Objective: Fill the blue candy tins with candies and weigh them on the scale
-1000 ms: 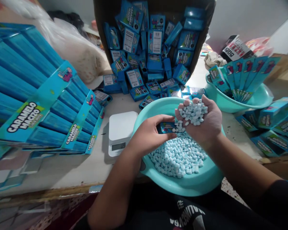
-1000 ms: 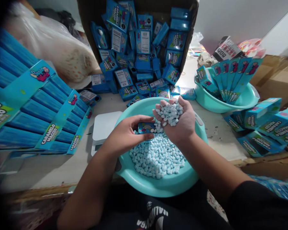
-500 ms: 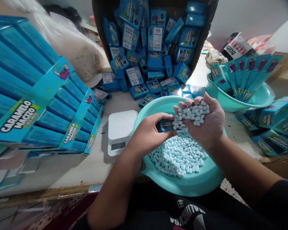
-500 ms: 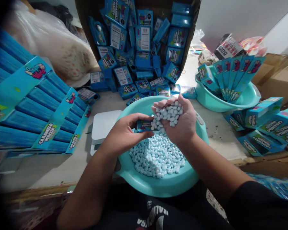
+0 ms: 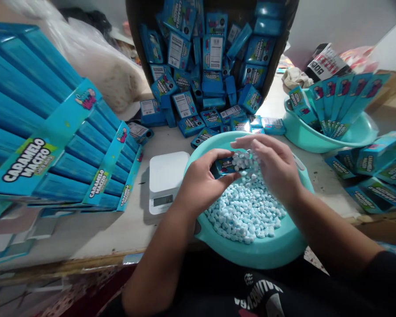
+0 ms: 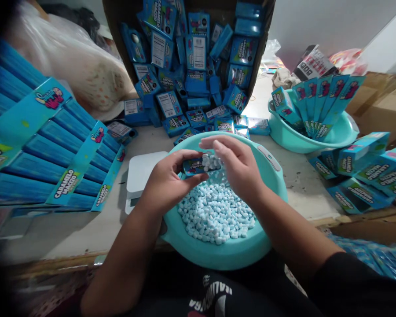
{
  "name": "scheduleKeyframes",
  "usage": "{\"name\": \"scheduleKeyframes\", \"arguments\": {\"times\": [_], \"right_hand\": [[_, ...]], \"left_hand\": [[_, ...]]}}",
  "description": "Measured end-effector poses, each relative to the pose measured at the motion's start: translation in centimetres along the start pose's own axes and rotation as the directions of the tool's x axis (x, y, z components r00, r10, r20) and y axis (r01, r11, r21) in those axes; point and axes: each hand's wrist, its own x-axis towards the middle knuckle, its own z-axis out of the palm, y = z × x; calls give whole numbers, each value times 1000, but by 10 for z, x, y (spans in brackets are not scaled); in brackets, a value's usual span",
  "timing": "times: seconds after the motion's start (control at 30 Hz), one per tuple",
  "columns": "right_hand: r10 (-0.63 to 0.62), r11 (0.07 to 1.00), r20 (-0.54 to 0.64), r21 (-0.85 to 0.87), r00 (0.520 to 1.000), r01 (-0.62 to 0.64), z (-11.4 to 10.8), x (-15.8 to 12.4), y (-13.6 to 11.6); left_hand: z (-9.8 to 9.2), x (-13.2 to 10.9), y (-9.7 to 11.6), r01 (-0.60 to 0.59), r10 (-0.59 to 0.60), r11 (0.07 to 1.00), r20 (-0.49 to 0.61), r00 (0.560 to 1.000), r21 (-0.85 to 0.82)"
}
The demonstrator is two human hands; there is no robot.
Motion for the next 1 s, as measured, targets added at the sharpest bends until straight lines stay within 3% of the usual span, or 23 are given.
{"name": "scheduleKeyframes", "arguments": {"times": [0.13, 0.27, 0.43, 0.63, 0.9, 1.0], "right_hand": [[-226, 928, 250, -239, 942, 286, -4, 0, -2], [-328, 842, 269, -351, 906, 409, -10, -1, -1], [-337, 834, 170, -402, 926, 377, -15, 0, 1], [-255, 835, 328, -399, 910, 378, -15, 0, 6], [-283, 856, 185, -393, 941, 334, -15, -1, 1], [-283, 858, 246, -367, 927, 359, -13, -2, 2]], "left_hand": [[1, 1, -3, 46, -53, 997, -112, 992, -58], [1, 1, -1, 70, -85, 989, -110, 990, -131], [0, 3, 3, 61, -73, 993, -130, 989, -97], [0, 2, 2, 45, -65, 991, -164, 984, -127], [1, 0, 5, 53, -68, 993, -146, 987, -105], [0, 0, 4, 63, -74, 995, -147, 986, -78]]}}
